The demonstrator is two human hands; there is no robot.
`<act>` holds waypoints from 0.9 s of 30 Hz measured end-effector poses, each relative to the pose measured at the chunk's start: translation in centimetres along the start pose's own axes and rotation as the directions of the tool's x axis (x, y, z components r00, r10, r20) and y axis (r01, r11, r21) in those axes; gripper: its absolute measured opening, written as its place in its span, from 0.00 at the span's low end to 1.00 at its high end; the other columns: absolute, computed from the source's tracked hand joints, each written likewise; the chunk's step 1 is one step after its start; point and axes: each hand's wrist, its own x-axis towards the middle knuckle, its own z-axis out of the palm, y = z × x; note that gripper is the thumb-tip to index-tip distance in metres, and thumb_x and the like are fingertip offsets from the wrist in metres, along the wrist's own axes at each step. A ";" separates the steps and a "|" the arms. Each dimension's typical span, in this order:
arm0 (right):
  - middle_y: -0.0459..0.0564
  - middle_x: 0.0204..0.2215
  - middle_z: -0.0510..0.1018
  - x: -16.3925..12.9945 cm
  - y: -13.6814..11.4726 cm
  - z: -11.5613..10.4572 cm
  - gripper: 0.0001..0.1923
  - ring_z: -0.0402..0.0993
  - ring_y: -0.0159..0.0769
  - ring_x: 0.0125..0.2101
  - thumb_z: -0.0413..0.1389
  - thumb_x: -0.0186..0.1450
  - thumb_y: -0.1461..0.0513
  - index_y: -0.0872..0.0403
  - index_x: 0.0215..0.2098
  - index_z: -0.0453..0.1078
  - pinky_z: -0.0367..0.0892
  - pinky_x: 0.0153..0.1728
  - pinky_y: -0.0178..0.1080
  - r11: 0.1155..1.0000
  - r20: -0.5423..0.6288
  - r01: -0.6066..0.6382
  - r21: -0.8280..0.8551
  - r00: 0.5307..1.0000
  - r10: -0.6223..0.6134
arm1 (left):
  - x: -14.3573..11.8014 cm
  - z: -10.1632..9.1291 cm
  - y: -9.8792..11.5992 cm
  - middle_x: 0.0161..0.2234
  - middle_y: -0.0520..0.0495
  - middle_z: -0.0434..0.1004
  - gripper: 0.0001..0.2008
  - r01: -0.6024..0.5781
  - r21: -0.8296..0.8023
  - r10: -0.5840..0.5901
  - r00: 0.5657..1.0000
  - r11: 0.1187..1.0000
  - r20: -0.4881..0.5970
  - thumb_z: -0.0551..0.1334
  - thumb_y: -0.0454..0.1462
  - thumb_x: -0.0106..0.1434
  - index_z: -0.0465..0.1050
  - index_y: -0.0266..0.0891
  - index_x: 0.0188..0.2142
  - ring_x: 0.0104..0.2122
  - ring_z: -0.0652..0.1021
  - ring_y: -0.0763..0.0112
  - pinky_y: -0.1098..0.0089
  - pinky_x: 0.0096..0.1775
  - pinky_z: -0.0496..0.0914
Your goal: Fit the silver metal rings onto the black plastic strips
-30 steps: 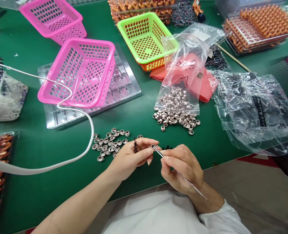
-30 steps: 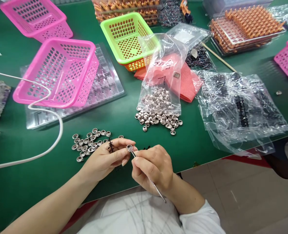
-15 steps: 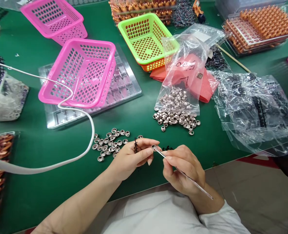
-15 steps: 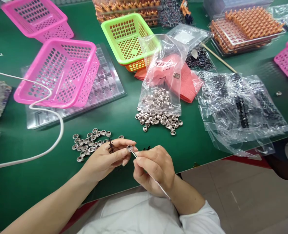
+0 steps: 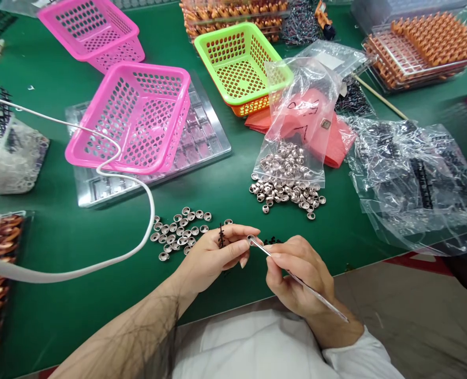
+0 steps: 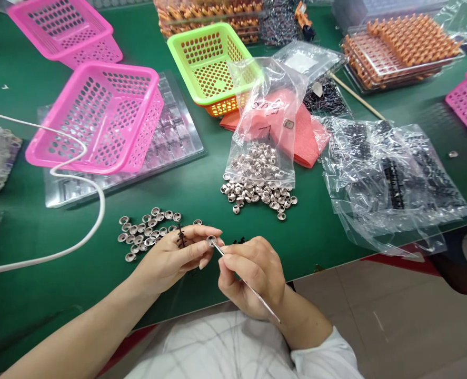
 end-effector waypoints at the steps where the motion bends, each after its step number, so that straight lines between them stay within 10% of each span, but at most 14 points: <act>1: 0.52 0.35 0.83 0.0 0.0 0.0 0.15 0.80 0.34 0.30 0.58 0.64 0.72 0.54 0.46 0.68 0.73 0.28 0.37 1.000 -0.001 0.000 0.005 1.000 0.000 | 0.0 0.0 0.0 0.29 0.46 0.77 0.20 0.001 0.002 -0.001 1.000 1.000 0.005 0.69 0.46 0.61 0.80 0.37 0.49 0.23 0.68 0.75 0.73 0.24 0.52; 27: 0.52 0.35 0.83 -0.1 0.1 0.2 0.15 0.80 0.34 0.31 0.59 0.64 0.72 0.53 0.47 0.68 0.73 0.28 0.37 1.000 -0.014 0.005 -0.018 1.000 -0.006 | 0.0 0.3 0.3 0.26 0.48 0.74 0.22 0.002 -0.012 -0.002 1.000 1.000 -0.005 0.71 0.47 0.59 0.79 0.36 0.47 0.23 0.68 0.74 0.74 0.24 0.54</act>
